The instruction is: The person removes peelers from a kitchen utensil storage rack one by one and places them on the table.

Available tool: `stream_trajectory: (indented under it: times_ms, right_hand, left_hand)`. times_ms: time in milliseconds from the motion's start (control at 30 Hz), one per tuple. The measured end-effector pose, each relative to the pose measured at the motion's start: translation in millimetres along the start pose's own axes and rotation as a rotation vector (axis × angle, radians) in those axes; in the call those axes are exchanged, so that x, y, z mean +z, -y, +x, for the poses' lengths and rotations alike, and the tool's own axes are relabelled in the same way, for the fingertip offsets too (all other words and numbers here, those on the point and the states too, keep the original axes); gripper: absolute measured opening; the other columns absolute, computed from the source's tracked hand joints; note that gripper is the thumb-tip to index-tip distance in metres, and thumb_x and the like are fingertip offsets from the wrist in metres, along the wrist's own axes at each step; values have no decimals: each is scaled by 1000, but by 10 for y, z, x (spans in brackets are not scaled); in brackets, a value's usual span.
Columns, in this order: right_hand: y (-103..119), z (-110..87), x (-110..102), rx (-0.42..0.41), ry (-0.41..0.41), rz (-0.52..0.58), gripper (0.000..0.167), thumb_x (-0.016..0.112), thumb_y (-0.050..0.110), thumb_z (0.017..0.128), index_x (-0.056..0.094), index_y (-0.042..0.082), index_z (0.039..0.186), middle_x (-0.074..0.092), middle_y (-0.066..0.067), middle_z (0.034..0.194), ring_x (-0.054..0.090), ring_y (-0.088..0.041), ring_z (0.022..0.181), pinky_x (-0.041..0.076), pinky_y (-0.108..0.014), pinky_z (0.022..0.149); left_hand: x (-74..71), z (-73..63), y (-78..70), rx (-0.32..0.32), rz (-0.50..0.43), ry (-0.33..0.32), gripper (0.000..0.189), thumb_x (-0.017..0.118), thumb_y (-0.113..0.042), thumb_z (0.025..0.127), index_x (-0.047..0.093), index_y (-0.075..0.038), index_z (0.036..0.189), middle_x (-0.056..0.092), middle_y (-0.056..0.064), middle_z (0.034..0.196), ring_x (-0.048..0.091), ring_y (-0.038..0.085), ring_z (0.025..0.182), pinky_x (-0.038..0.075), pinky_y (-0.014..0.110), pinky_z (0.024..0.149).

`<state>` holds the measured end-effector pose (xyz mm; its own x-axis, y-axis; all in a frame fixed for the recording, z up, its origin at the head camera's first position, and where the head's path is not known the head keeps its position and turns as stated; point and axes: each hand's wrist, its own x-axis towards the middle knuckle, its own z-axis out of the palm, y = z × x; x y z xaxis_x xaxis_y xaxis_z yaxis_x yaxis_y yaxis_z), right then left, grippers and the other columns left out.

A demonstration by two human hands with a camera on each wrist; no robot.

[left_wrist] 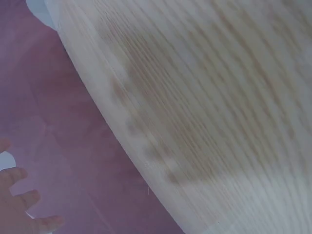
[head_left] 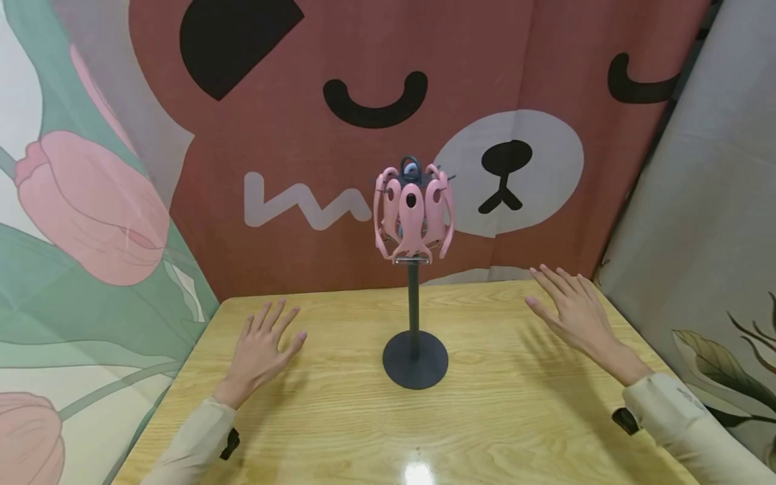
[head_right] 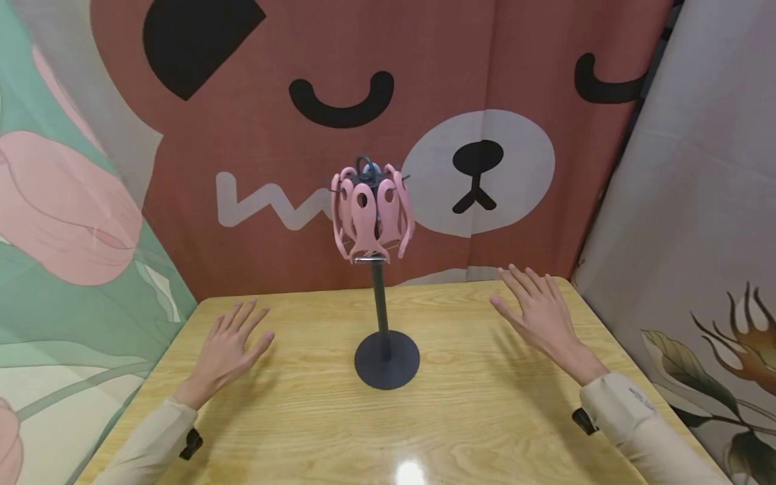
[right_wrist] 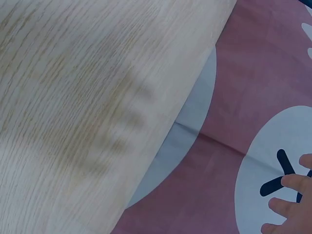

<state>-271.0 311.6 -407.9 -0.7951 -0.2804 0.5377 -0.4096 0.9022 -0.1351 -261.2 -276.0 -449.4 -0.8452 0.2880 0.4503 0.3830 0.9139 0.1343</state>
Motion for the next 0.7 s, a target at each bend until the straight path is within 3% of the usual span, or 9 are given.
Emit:
stream_trajectory:
  times_ms: [300,700]
  right_hand:
    - [46,37,-23,-4,-8,17,66,59,43,97,39,15,153,37,-16,154,31,-43,140,14,-58,116]
    - [112,111,-44,-36,-35,12,66,56,46,99,36,18,154,38,-15,154,32,-42,140,15,-56,117]
  left_hand:
    - [3,4,3,-5,-13,-2,65,52,-53,98,45,-14,150,32,16,157,20,40,146,18,66,111]
    - [25,33,-26,6,-29,-4,65,51,-54,98,45,-15,150,29,13,159,23,41,144,20,65,111]
